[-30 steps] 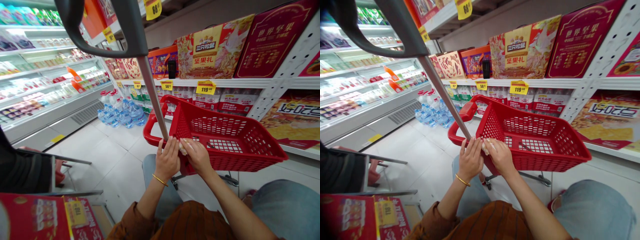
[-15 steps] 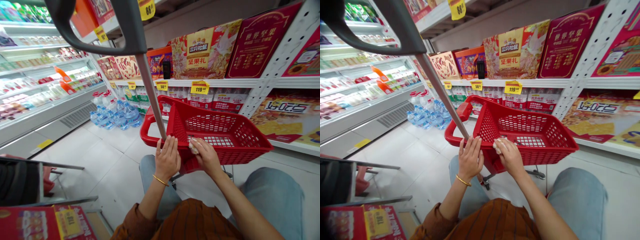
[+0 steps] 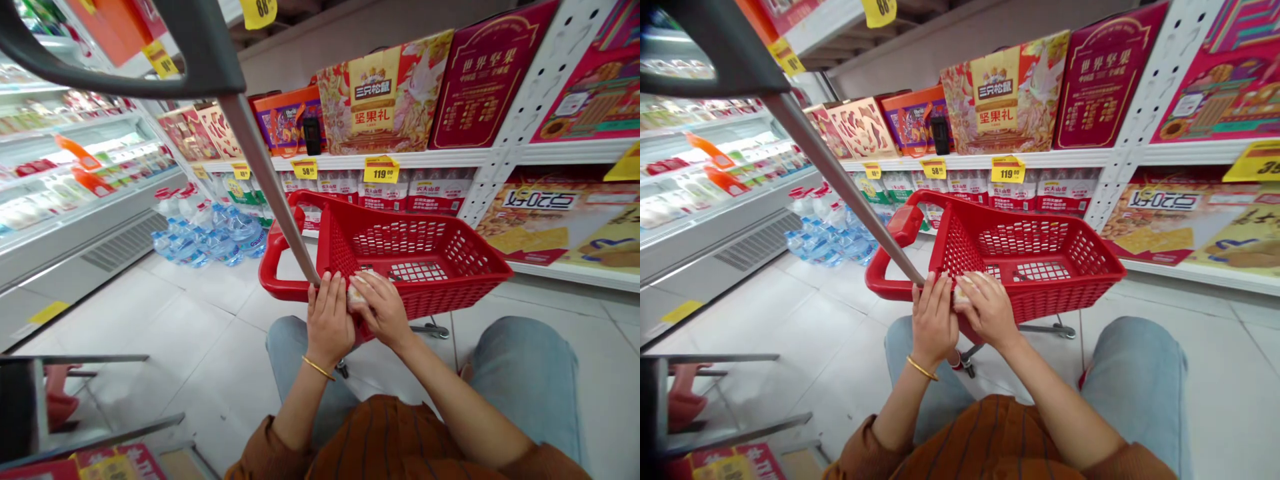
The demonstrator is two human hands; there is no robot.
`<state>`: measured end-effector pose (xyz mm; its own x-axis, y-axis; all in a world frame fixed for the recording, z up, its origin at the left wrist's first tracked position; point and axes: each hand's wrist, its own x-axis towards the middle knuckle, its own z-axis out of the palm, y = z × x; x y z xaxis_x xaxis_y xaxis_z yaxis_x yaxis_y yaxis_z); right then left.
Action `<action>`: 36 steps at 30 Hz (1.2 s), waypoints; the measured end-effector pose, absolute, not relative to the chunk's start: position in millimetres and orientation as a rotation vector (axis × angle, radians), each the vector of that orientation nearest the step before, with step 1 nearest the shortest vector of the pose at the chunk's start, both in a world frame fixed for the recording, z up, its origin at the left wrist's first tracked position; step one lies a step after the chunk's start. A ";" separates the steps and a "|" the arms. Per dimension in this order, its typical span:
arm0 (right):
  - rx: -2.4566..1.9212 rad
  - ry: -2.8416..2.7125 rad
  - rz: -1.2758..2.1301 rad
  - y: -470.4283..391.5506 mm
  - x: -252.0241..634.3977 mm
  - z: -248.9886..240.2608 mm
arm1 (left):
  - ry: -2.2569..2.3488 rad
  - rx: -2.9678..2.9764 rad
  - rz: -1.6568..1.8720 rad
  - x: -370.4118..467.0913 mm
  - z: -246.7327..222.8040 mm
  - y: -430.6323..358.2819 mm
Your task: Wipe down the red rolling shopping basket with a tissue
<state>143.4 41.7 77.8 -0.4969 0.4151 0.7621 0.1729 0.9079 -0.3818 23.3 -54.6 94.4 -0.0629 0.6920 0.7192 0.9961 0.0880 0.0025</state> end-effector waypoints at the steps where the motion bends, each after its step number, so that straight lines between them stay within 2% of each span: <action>1: -0.443 -2.072 0.275 43.9 141.5 75.0 | -1.801 -1.654 -0.722 23.2 93.5 -54.1; 12: -0.448 -2.117 0.066 66.6 147.6 60.0 | -1.793 -1.636 -0.666 20.9 90.1 -51.1; 23: -0.491 -2.109 0.068 77.0 163.7 57.1 | -1.817 -1.633 -0.713 22.6 88.9 -50.6; 36: -0.397 -2.159 0.041 55.2 135.3 74.1 | -1.770 -1.662 -0.788 20.2 96.0 -54.5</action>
<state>135.3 55.2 74.1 -0.5334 0.2968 0.7921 0.2666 0.9477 -0.1756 20.2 -54.5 96.0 -0.0547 0.6555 0.7532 0.9984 0.0487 0.0302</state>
